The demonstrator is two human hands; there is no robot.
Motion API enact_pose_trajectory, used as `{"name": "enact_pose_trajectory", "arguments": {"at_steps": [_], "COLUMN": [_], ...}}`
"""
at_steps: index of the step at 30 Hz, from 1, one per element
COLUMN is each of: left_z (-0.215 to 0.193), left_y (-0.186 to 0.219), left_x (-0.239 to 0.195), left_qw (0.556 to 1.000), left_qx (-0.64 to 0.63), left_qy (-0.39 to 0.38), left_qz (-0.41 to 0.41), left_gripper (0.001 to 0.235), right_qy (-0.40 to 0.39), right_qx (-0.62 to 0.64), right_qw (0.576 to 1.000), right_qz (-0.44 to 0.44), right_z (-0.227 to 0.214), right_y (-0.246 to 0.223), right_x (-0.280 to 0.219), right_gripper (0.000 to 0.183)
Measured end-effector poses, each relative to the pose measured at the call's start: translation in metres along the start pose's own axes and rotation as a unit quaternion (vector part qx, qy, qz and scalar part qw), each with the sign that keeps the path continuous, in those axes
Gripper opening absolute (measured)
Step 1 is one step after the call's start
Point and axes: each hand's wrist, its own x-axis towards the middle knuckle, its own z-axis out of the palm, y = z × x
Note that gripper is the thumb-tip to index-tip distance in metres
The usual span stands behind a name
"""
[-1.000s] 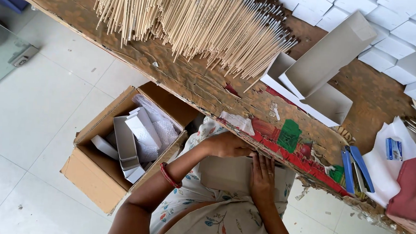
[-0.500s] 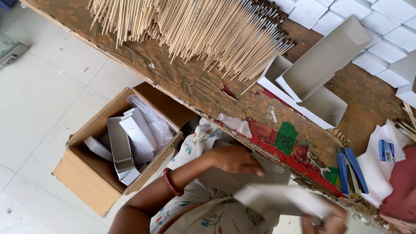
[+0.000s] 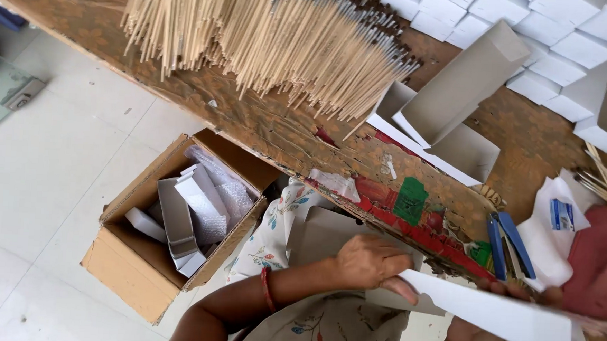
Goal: The person folds white paper sheets into small rectangular boxes and secures them with a stapler. They repeatedly fold, staple, and place the finished boxes into a cardboard box on the floor. A second person is visible in the background working with paintbrushes.
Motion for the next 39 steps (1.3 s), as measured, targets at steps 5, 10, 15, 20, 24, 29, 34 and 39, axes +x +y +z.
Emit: {"name": "enact_pose_trajectory", "arguments": {"at_steps": [5,10,15,20,24,29,34,39], "left_z": [-0.004,-0.014,0.005,-0.001,0.011,-0.002,0.007,0.01], "left_y": [0.018,0.006,0.022,0.028,0.019,0.038,0.022,0.024], "left_x": [0.01,0.015,-0.012,0.013,0.015,0.028,0.008,0.015], "left_qw": [0.996,0.968,0.972,0.982,0.996,0.996,0.994,0.993], "left_qx": [-0.077,-0.128,-0.153,-0.108,-0.004,0.058,0.033,0.028], "left_qy": [-0.021,0.13,0.112,0.124,0.055,-0.016,-0.069,-0.099], "left_qz": [-0.026,-0.174,-0.135,-0.094,-0.071,-0.067,-0.077,-0.059], "left_gripper": [0.052,0.027,0.023,0.073,0.075,0.083,0.058,0.039], "right_qy": [0.04,-0.224,-0.245,-0.233,-0.237,-0.239,-0.231,-0.103], "right_qx": [-0.109,-0.213,-0.408,-0.427,-0.467,-0.521,-0.531,-0.541], "right_qw": [0.992,0.946,0.868,0.861,0.844,0.819,0.815,0.833], "right_qz": [0.058,0.098,-0.144,-0.148,-0.11,-0.033,-0.008,0.061], "right_z": [0.023,-0.019,0.022,0.001,0.054,0.082,0.075,0.059], "right_y": [0.004,0.048,0.065,0.076,0.018,-0.027,-0.018,-0.004], "right_x": [-0.012,-0.048,-0.047,-0.047,0.006,0.036,0.025,0.005], "right_gripper": [0.05,0.06,0.047,0.047,0.044,0.036,0.016,0.034]}}
